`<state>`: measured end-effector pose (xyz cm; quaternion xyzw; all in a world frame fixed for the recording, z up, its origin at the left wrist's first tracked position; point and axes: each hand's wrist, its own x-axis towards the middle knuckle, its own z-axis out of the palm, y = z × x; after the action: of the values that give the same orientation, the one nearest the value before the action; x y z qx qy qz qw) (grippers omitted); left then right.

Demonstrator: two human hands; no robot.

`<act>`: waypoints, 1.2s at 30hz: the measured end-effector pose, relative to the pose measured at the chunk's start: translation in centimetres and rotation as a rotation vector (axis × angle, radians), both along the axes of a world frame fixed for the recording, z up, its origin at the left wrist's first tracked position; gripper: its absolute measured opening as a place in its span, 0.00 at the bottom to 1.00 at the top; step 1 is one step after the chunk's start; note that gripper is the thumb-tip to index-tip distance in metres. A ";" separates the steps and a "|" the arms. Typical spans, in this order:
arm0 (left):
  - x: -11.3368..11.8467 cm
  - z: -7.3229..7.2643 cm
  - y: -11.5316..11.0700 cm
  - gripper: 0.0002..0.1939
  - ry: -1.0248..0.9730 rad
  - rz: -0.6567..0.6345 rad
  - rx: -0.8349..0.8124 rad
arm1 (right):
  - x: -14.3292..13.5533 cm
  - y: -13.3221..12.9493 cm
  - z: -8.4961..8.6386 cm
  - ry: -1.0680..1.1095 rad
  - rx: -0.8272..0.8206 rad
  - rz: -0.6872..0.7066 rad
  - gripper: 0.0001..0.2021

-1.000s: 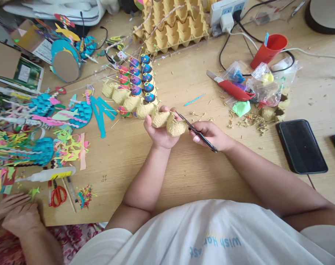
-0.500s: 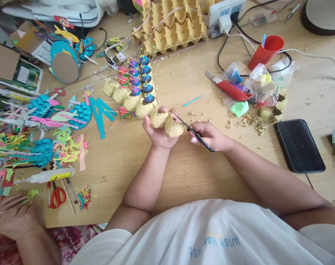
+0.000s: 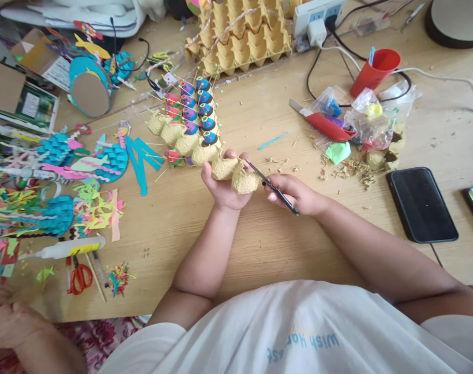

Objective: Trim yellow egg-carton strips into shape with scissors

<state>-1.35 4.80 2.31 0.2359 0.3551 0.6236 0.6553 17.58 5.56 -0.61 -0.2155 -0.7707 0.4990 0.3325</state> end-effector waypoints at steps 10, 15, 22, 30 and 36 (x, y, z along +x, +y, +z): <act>0.2 -0.6 0.1 0.41 0.002 -0.002 0.002 | -0.1 -0.2 0.3 0.207 -0.262 -0.269 0.29; 0.6 -0.3 -0.1 0.36 -0.079 0.018 0.006 | -0.1 0.1 -0.4 0.340 -0.388 -0.224 0.27; 0.8 -0.6 0.0 0.37 0.000 0.049 0.006 | -0.4 0.3 -0.5 0.322 -0.443 -0.215 0.24; 1.1 0.2 0.1 0.35 -0.020 0.110 -0.054 | -0.7 0.0 -0.3 0.279 -0.269 -0.370 0.28; 1.2 0.1 0.1 0.37 0.017 0.117 -0.063 | -0.8 0.3 -1.0 0.253 -0.205 -0.405 0.26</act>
<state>-0.17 4.87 2.36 0.1990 0.3933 0.6474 0.6218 16.80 5.84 -1.59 -0.3337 -0.6097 0.5208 0.4957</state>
